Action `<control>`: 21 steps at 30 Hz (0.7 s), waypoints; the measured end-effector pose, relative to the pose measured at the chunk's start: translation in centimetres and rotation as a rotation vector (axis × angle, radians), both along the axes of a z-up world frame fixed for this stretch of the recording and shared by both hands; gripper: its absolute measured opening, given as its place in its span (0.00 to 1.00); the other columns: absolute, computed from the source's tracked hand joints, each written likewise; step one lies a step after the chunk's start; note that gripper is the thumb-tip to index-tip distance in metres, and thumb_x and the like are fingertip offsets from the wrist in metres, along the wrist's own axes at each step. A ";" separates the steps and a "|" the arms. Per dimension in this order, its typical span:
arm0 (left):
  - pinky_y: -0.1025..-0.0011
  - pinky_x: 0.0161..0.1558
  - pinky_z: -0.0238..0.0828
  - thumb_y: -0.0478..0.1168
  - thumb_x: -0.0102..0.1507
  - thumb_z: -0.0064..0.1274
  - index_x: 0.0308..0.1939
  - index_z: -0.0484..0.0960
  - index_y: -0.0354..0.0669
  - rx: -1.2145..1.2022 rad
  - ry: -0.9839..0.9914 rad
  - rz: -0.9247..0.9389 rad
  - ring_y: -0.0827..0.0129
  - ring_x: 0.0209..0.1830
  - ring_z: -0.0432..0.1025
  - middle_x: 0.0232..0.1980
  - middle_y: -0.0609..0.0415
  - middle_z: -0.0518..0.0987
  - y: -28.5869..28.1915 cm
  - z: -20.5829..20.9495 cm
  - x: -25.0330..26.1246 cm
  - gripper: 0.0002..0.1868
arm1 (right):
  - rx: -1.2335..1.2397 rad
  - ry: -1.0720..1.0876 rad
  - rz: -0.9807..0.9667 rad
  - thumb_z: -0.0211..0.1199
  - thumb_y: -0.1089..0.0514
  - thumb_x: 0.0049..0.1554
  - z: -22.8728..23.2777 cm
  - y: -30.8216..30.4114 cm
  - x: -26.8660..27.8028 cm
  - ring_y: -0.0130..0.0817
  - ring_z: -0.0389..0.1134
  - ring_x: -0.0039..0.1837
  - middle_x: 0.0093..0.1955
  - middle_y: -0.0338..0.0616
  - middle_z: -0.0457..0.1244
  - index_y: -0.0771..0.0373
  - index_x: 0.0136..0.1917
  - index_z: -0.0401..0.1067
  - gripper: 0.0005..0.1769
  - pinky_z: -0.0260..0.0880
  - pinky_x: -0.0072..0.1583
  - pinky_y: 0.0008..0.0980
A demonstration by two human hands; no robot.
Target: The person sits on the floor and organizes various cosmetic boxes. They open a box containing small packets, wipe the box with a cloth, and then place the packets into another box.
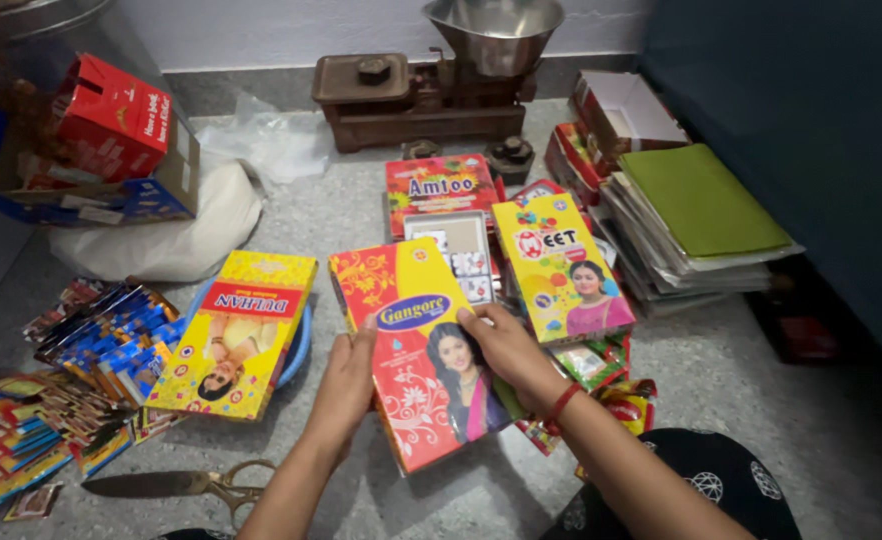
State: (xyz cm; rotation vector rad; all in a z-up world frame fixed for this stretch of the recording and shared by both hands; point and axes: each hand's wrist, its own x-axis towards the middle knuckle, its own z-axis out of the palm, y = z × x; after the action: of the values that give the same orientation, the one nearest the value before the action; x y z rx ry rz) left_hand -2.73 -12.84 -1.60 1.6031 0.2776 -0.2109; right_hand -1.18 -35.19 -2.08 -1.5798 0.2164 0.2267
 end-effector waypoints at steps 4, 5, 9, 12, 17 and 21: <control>0.72 0.41 0.75 0.58 0.70 0.39 0.54 0.74 0.37 -0.052 -0.068 -0.022 0.74 0.37 0.76 0.44 0.49 0.82 -0.3 -0.3 0.2 0.26 | 0.087 0.056 0.030 0.58 0.50 0.62 0.9 0.3 -0.5 0.26 0.72 0.49 0.51 0.44 0.71 0.64 0.62 0.70 0.20 0.73 0.49 0.28; 0.73 0.42 0.76 0.57 0.70 0.39 0.55 0.73 0.38 -0.124 -0.087 -0.027 0.74 0.39 0.77 0.45 0.50 0.82 -0.6 -0.2 0.3 0.26 | 0.103 0.075 0.039 0.57 0.51 0.62 1.1 0.3 -0.6 0.26 0.72 0.50 0.51 0.44 0.71 0.62 0.64 0.69 0.20 0.73 0.50 0.28; 0.68 0.36 0.74 0.55 0.66 0.39 0.59 0.71 0.49 -0.282 0.115 -0.060 0.72 0.35 0.78 0.46 0.54 0.82 -1.1 1.2 -0.1 0.23 | 0.179 -0.018 0.052 0.56 0.53 0.62 1.2 0.1 -0.3 0.26 0.73 0.51 0.53 0.42 0.71 0.64 0.67 0.68 0.22 0.75 0.52 0.28; 0.72 0.45 0.79 0.53 0.67 0.47 0.60 0.74 0.43 -0.299 0.066 -0.159 0.74 0.41 0.81 0.50 0.51 0.85 -1.7 2.2 0.1 0.23 | 0.204 0.005 -0.010 0.56 0.53 0.62 0.5 -0.4 0.0 0.27 0.73 0.50 0.52 0.43 0.71 0.64 0.65 0.68 0.21 0.75 0.51 0.29; 0.70 0.47 0.75 0.52 0.67 0.48 0.62 0.71 0.44 -0.255 0.053 -0.266 0.72 0.46 0.80 0.53 0.51 0.84 -1.9 1.7 -0.4 0.24 | 0.183 -0.025 -0.033 0.58 0.53 0.63 -0.7 -1.0 0.8 0.24 0.72 0.51 0.53 0.41 0.71 0.67 0.64 0.70 0.21 0.73 0.52 0.25; 0.70 0.51 0.79 0.52 0.68 0.45 0.63 0.70 0.41 -0.277 -0.037 -0.283 0.72 0.49 0.80 0.54 0.52 0.83 -2.3 0.4 -0.2 0.24 | 0.183 0.049 -0.045 0.59 0.52 0.62 -0.9 -1.2 0.9 0.26 0.71 0.49 0.52 0.42 0.70 0.64 0.64 0.69 0.21 0.73 0.50 0.28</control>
State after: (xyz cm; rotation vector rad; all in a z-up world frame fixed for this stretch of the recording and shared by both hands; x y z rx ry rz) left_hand -2.88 -15.18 -1.25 1.3646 -0.0104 -0.4186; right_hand -0.25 -36.40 -2.99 -1.3878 0.2614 0.2435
